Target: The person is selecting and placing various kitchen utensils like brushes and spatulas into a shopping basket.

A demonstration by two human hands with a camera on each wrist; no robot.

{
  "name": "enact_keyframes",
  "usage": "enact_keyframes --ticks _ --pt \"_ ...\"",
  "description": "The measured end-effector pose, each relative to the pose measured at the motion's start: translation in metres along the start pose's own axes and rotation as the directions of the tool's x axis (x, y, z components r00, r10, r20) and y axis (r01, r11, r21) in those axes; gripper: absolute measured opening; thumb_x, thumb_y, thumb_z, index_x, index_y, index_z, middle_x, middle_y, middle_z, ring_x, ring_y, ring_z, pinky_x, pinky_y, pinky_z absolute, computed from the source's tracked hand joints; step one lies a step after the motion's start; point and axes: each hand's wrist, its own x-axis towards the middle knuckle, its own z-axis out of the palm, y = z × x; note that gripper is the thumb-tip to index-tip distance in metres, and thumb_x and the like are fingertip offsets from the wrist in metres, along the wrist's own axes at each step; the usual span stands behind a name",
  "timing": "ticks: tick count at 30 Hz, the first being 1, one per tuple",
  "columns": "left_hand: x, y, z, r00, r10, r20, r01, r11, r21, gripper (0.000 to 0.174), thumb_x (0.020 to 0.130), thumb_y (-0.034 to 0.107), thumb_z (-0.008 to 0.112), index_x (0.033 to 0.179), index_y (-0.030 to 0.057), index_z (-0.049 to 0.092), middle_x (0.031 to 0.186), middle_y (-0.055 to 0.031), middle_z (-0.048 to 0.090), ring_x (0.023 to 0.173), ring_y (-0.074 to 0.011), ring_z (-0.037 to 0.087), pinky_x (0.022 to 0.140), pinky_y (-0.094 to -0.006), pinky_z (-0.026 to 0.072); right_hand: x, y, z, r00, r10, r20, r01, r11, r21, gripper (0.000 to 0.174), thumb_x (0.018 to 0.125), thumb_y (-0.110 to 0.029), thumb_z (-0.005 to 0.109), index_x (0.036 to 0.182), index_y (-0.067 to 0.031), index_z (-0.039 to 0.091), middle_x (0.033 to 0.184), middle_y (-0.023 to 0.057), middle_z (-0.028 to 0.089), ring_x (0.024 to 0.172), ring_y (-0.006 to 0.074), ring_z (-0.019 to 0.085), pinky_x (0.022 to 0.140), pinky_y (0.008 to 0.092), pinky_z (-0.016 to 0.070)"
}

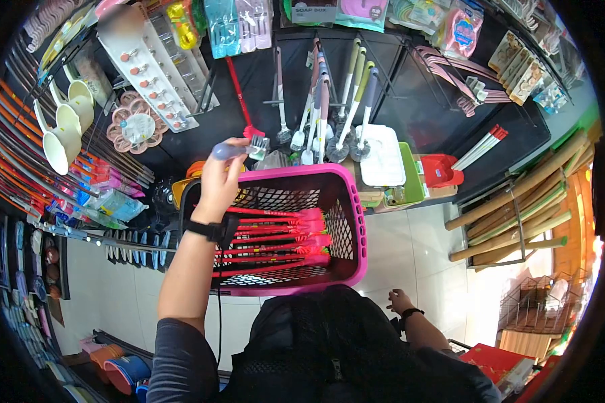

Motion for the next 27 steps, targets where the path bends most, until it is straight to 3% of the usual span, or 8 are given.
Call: enact_keyframes --ticks 2,3,7,11,19,23,26,27 --pt "0.01 -0.027 0.023 0.999 0.01 -0.037 -0.01 1.0 -0.013 0.019 0.093 -0.002 0.054 0.111 -0.0028 0.058 0.113 -0.013 0.064 0.103 -0.0194 0.061 0.088 -0.0305 0.0488 0.005 0.012 -0.005 1.0 0.013 0.0 -0.013 1.0 -0.008 0.054 0.095 -0.031 0.052 0.141 -0.0062 0.037 0.116 0.018 0.062 0.079 0.0281 0.07 0.062 0.0359 0.0543" --pt "0.018 -0.039 0.036 0.99 0.085 -0.11 -0.078 0.995 0.068 0.019 0.09 0.006 0.06 0.108 -0.0001 0.06 0.09 -0.0145 0.062 0.081 -0.0267 0.063 0.073 -0.0345 0.0491 0.005 0.013 -0.006 1.0 0.021 0.004 -0.021 1.0 0.01 0.053 0.095 -0.031 0.052 0.14 -0.0062 0.037 0.117 0.0179 0.061 0.079 0.0283 0.07 0.062 0.0356 0.0542" --pt "0.037 -0.058 0.066 0.994 0.054 -0.092 -0.034 0.977 0.209 0.022 0.09 0.012 0.063 0.108 0.0003 0.057 0.093 -0.0193 0.062 0.083 -0.0357 0.061 0.074 -0.0393 0.0483 0.002 0.006 -0.014 0.999 0.033 0.015 -0.033 0.998 0.049 0.055 0.096 -0.031 0.053 0.14 -0.003 0.037 0.114 0.0183 0.061 0.083 0.0284 0.07 0.06 0.0334 0.0536" --pt "0.047 -0.064 0.084 0.996 -0.079 -0.045 0.085 0.983 0.162 0.022 0.091 0.012 0.061 0.11 0.0006 0.059 0.096 -0.0187 0.065 0.09 -0.0354 0.063 0.079 -0.0395 0.0487 0.012 0.009 -0.023 1.0 0.014 0.028 -0.015 0.998 0.068 0.054 0.096 -0.031 0.052 0.14 -0.0034 0.036 0.115 0.0174 0.061 0.082 0.0283 0.07 0.059 0.0325 0.0531" --pt "0.056 -0.076 0.107 0.987 -0.119 -0.11 0.137 0.976 0.167 0.021 0.092 0.011 0.06 0.109 0.0001 0.059 0.097 -0.0183 0.065 0.092 -0.0342 0.063 0.081 -0.039 0.0485 0.033 0.015 -0.046 0.999 0.02 0.043 -0.022 0.999 0.025 0.052 0.098 -0.03 0.051 0.14 -0.0035 0.036 0.116 0.0174 0.06 0.082 0.0269 0.07 0.058 0.0323 0.0525" --pt "0.056 -0.089 0.117 0.975 -0.169 -0.142 0.188 0.973 0.133 0.021 0.092 0.012 0.06 0.109 0.0004 0.059 0.096 -0.0174 0.065 0.09 -0.0343 0.063 0.08 -0.0377 0.0485 0.037 0.009 -0.057 0.998 0.032 0.048 -0.033 0.999 0.018 0.049 0.099 -0.03 0.049 0.14 -0.0061 0.036 0.118 0.0168 0.061 0.082 0.0263 0.069 0.066 0.0353 0.0538" --pt "0.061 -0.099 0.121 0.967 -0.186 -0.177 0.203 0.975 0.088 0.019 0.095 0.01 0.058 0.11 0.0001 0.057 0.094 -0.0075 0.066 0.085 -0.014 0.061 0.078 -0.0289 0.0473 0.041 0.007 -0.066 0.998 0.026 0.054 -0.026 1.0 0.007 0.049 0.099 -0.03 0.049 0.139 -0.0057 0.036 0.118 0.0167 0.061 0.081 0.0261 0.069 0.067 0.0351 0.0537" --pt "0.063 -0.1 0.121 0.965 -0.191 -0.178 0.209 0.974 0.089 0.019 0.095 0.01 0.058 0.11 0.0001 0.057 0.094 -0.0075 0.066 0.085 -0.014 0.061 0.078 -0.0289 0.0473 0.043 0.007 -0.069 0.998 0.021 0.057 -0.022 1.0 0.013 0.049 0.099 -0.03 0.049 0.139 -0.0055 0.037 0.118 0.0166 0.061 0.081 0.0258 0.069 0.066 0.0349 0.0536"
